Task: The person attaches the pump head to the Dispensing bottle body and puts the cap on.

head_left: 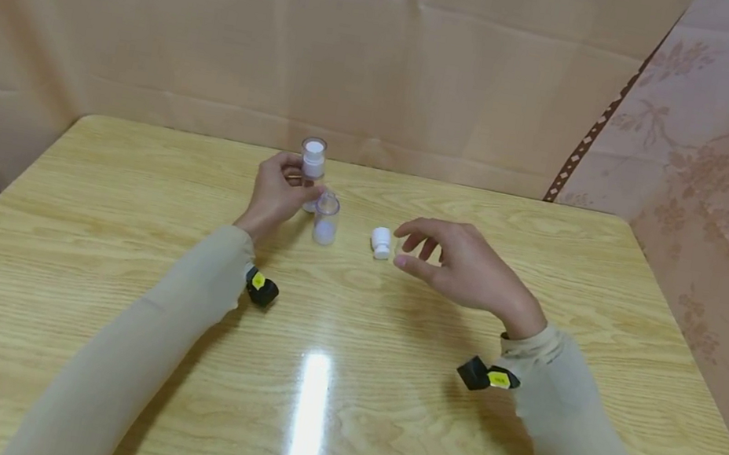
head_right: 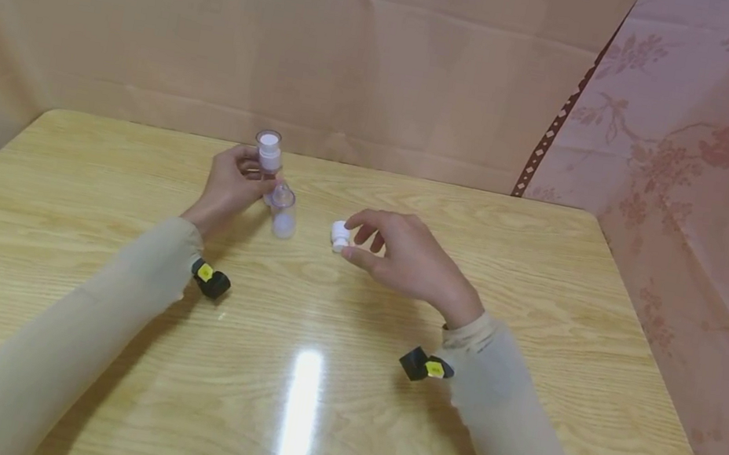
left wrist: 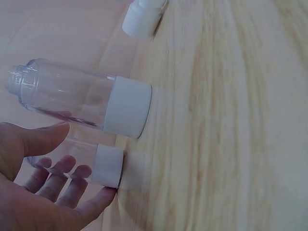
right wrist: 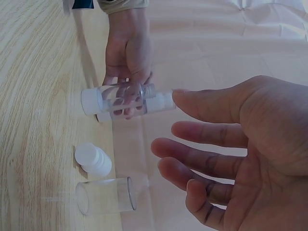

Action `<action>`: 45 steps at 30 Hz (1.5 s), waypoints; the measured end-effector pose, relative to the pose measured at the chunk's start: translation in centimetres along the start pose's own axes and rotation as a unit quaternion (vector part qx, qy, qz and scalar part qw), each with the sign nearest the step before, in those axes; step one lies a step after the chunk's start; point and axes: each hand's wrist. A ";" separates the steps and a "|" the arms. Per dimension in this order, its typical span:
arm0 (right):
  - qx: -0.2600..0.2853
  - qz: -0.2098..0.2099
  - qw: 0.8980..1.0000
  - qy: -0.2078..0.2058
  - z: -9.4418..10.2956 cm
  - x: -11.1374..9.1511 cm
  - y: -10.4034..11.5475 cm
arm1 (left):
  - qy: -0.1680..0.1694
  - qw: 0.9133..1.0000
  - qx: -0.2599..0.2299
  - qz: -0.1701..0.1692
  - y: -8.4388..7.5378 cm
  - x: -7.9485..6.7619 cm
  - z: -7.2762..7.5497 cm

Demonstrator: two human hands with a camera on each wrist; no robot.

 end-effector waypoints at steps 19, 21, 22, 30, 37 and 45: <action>-0.001 -0.001 1.000 0.009 -0.1 0.0 0.1 | 0.001 1.000 0.025 0.012 -0.3 0.5 -0.4; 0.000 0.000 1.000 0.008 -0.1 -0.1 0.0 | 0.000 0.999 0.029 0.014 -0.4 0.5 -0.4; 0.000 0.001 1.000 0.009 0.0 -0.1 0.0 | 0.000 0.999 0.029 0.013 -0.4 0.5 -0.4; -0.001 0.006 1.000 0.008 0.1 -0.2 0.1 | -0.003 0.999 0.039 0.010 -0.5 -0.2 0.1; 0.000 0.005 1.000 0.009 0.1 -0.1 0.1 | -0.033 0.997 0.065 -0.015 -0.8 -1.5 1.0; 0.004 0.000 1.000 0.010 0.1 -0.3 0.1 | -0.031 0.991 0.128 -0.028 -1.4 -3.7 1.2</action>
Point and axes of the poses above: each hand's wrist, its own x-axis towards the middle knuckle, its own z-axis out of the back of the hand, y = z × x, and after that the axes turned 3 degrees about y, right-handed
